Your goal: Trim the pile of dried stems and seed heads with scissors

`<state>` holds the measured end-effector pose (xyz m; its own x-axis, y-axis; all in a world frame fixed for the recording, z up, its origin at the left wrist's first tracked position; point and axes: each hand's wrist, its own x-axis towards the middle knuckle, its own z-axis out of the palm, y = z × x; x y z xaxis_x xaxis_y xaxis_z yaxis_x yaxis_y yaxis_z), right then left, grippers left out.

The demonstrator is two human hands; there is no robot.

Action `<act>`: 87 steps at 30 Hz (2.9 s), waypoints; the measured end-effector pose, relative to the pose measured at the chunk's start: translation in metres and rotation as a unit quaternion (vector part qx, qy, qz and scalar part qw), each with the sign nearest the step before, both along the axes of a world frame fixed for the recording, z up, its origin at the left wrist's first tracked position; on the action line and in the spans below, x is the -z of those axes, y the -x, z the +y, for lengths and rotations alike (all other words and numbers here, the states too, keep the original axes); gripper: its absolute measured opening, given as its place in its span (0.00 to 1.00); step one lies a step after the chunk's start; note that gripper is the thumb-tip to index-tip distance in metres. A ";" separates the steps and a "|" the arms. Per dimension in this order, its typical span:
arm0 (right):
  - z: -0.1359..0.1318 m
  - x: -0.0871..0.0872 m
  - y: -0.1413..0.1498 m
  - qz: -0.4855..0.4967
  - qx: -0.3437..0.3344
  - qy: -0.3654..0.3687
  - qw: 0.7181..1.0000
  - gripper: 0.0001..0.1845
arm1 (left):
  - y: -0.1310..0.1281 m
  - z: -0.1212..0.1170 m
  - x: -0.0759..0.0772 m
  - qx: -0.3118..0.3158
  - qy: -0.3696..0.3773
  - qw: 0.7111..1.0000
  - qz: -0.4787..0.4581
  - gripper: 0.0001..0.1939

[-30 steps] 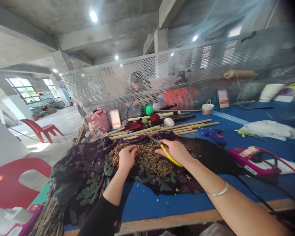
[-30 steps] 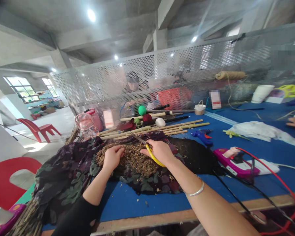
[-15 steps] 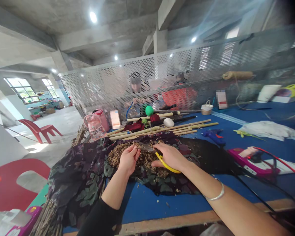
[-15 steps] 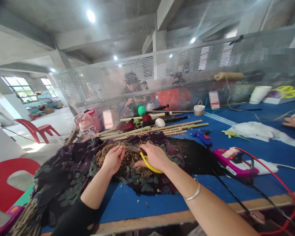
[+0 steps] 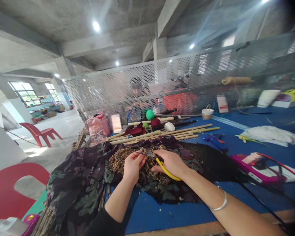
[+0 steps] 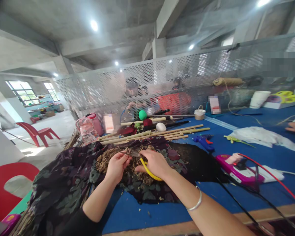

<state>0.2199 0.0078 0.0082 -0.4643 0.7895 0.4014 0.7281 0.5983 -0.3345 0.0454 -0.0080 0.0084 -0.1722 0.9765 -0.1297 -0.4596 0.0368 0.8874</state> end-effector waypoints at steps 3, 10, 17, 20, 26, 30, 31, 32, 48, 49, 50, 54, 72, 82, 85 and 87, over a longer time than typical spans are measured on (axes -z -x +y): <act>-0.003 -0.003 0.002 -0.012 0.003 -0.003 1.000 0.25 | 0.000 0.000 0.001 0.014 -0.008 1.000 -0.002 0.10; -0.004 -0.006 0.004 -0.056 0.032 -0.005 0.998 0.25 | 0.001 0.000 -0.001 0.003 -0.016 1.000 -0.010 0.14; 0.000 0.002 0.003 -0.060 0.034 -0.005 0.998 0.23 | 0.001 0.000 0.000 -0.015 -0.030 0.999 0.021 0.16; 0.001 0.003 0.002 -0.064 0.024 -0.003 0.998 0.21 | 0.002 0.001 0.002 -0.019 -0.022 0.999 0.036 0.15; 0.000 -0.001 0.000 -0.049 0.041 0.013 0.998 0.21 | 0.005 0.006 0.003 -0.032 -0.011 0.999 0.002 0.09; -0.001 -0.003 -0.001 -0.017 0.012 0.008 1.000 0.28 | 0.006 0.006 0.000 -0.031 -0.013 0.997 -0.062 0.06; -0.002 -0.002 -0.001 -0.014 0.004 0.008 1.000 0.29 | 0.006 0.006 -0.001 -0.026 -0.017 0.997 -0.069 0.06; -0.002 -0.002 -0.001 -0.012 -0.001 0.007 1.000 0.29 | 0.006 0.005 -0.001 -0.021 -0.021 0.997 -0.072 0.07; -0.005 -0.003 0.004 -0.051 0.022 -0.019 0.998 0.23 | 0.003 -0.003 -0.003 0.011 -0.046 0.999 -0.010 0.21; -0.005 -0.004 0.003 -0.062 0.028 -0.022 0.997 0.23 | 0.004 -0.003 -0.003 0.011 -0.047 0.999 -0.005 0.22; -0.005 -0.004 0.002 -0.073 0.033 -0.025 0.996 0.23 | 0.004 -0.003 -0.003 0.011 -0.048 0.999 -0.001 0.22; -0.003 -0.005 0.000 -0.106 0.039 -0.022 0.993 0.22 | 0.005 -0.002 -0.002 0.005 -0.040 0.999 0.022 0.22; 0.003 -0.027 -0.038 -0.065 -0.056 0.188 0.978 0.34 | 0.028 0.004 0.000 -0.122 -0.167 0.844 0.495 0.16; 0.015 -0.023 -0.052 0.082 -0.036 0.115 0.989 0.30 | 0.016 0.055 -0.028 0.078 -0.182 0.708 0.678 0.12; 0.017 -0.018 -0.049 0.148 -0.008 0.044 0.988 0.28 | 0.001 0.077 -0.030 0.170 -0.153 0.607 0.761 0.13; 0.019 -0.015 -0.047 0.184 0.001 0.005 0.983 0.27 | -0.007 0.088 -0.028 0.199 -0.139 0.579 0.779 0.12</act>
